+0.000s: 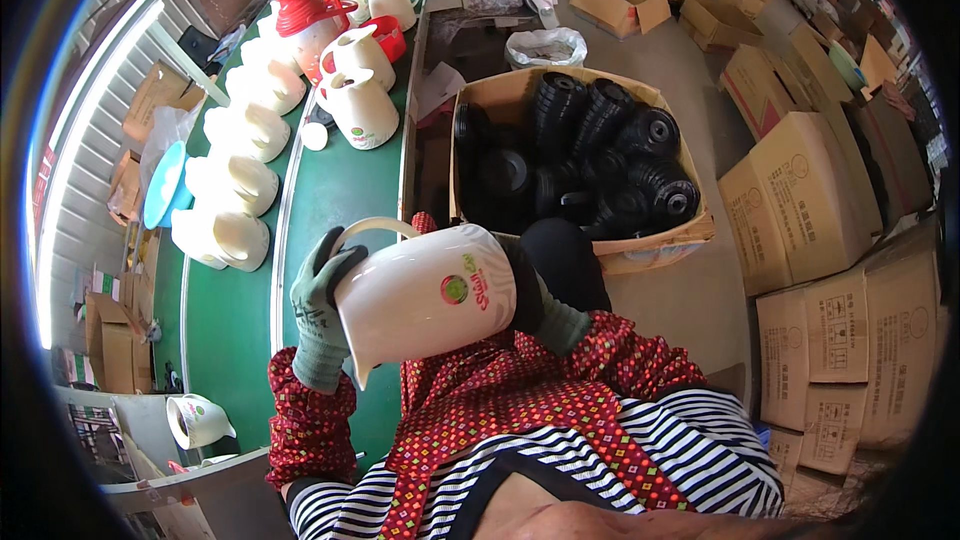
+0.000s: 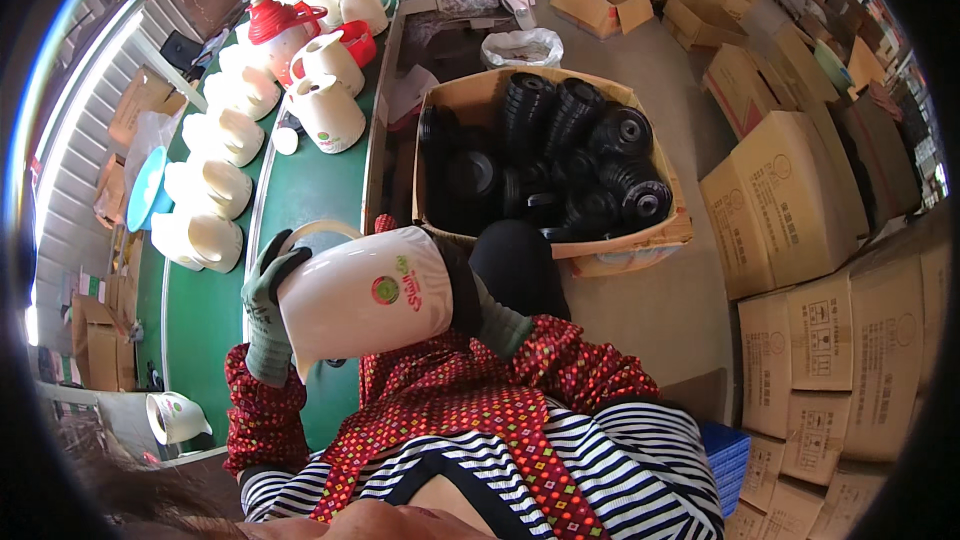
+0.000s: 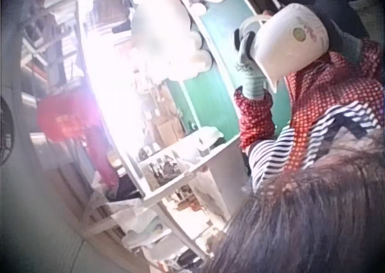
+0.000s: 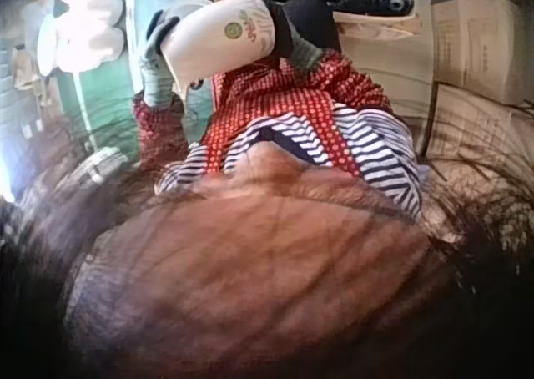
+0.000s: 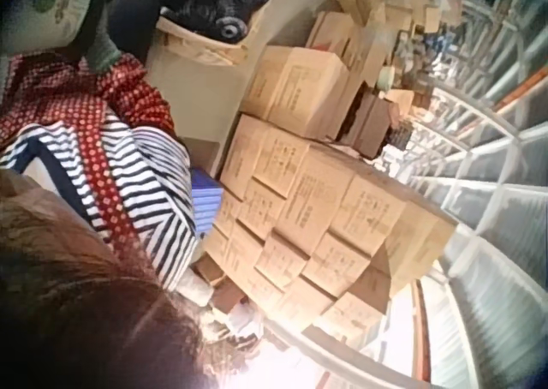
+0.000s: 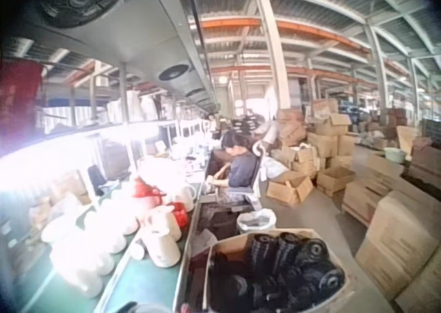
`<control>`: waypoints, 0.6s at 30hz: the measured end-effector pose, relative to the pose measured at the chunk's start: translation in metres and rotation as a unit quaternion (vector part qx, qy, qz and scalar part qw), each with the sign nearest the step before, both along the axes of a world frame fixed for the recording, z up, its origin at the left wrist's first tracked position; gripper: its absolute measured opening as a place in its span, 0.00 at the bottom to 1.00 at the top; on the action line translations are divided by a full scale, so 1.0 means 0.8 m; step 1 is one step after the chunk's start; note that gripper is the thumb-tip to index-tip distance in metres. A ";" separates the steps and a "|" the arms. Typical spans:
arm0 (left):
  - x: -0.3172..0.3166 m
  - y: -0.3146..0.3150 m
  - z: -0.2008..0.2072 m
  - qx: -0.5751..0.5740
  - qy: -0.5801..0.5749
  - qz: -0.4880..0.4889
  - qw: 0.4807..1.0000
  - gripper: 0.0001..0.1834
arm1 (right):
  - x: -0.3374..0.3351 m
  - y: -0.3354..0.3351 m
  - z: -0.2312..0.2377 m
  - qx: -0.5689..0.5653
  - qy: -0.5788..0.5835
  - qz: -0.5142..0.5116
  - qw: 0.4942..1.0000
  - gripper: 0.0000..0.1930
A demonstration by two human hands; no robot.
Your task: The person assembles white pitchers by inserting black lids and internal components. They pick up each pitcher, insert the parts, and place the finished unit on the conveyor belt.
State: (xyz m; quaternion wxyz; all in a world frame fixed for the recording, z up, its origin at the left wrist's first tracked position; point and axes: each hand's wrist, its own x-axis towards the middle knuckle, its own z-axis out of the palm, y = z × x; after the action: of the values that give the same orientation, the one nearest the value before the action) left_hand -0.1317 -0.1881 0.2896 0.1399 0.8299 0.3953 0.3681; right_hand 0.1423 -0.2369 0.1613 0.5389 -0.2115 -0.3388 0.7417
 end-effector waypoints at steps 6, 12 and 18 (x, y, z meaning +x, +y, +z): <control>-0.008 -0.060 -0.067 -0.536 -0.585 0.012 0.608 0.17 | 0.046 -0.025 0.096 0.408 -0.408 -0.135 0.805 0.54; 0.008 -0.085 -0.117 -0.619 -0.508 -0.072 0.595 0.17 | 0.029 -0.013 0.177 0.578 -0.443 -0.017 0.685 0.52; -0.005 -0.073 -0.111 -0.519 -0.455 -0.044 0.722 0.16 | 0.024 -0.015 0.145 0.534 -0.366 -0.171 0.743 0.43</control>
State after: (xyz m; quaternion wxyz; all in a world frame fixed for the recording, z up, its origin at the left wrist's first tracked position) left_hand -0.1354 -0.2462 0.2011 0.7277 0.3769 0.3764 0.4321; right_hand 0.1612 -0.2486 0.2772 0.5156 -0.1991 -0.8088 0.2008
